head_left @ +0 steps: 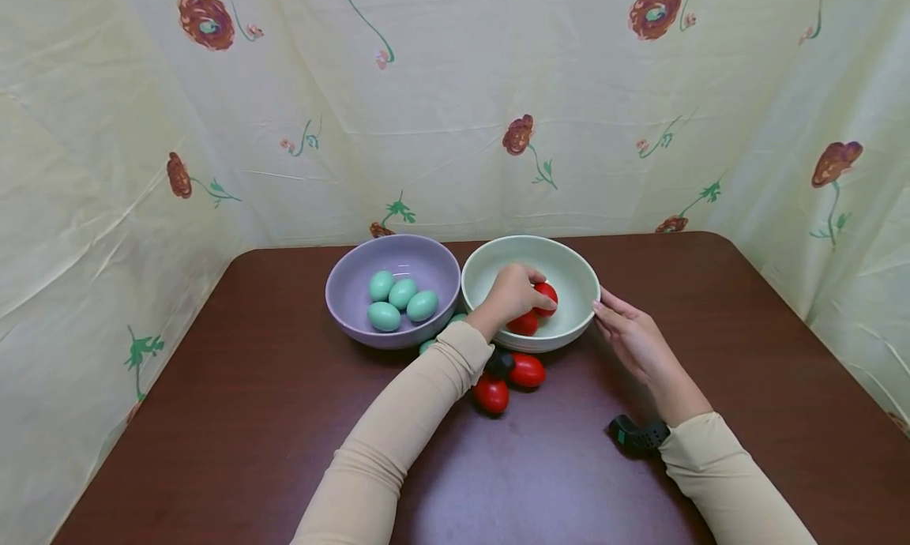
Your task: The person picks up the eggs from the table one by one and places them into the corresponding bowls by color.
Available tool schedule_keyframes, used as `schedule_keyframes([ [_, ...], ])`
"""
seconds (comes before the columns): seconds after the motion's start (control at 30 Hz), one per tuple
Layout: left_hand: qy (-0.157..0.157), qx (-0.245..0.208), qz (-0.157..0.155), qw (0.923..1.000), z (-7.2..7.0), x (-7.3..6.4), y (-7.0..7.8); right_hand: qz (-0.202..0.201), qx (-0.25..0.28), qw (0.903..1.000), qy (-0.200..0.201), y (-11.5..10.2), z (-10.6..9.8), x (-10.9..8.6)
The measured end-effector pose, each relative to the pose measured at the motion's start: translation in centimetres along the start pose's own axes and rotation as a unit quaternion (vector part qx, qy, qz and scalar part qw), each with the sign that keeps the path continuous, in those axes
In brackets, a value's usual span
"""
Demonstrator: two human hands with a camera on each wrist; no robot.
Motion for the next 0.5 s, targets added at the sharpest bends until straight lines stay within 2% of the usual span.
schedule_keyframes([
  [0.5,-0.014,0.075,0.021,0.9968,0.34,0.2,0.19,0.001,0.01,0.9999,0.007,0.02,-0.02,-0.11],
])
Point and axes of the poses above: each hand's wrist, its own x-axis towards the middle knuckle, its own z-axis out of the palm, y = z × x, the point moved 4 cm from there along x, towards the middle knuckle, and after that the axes turned 14 degrees about x, right-handed, at the moved point
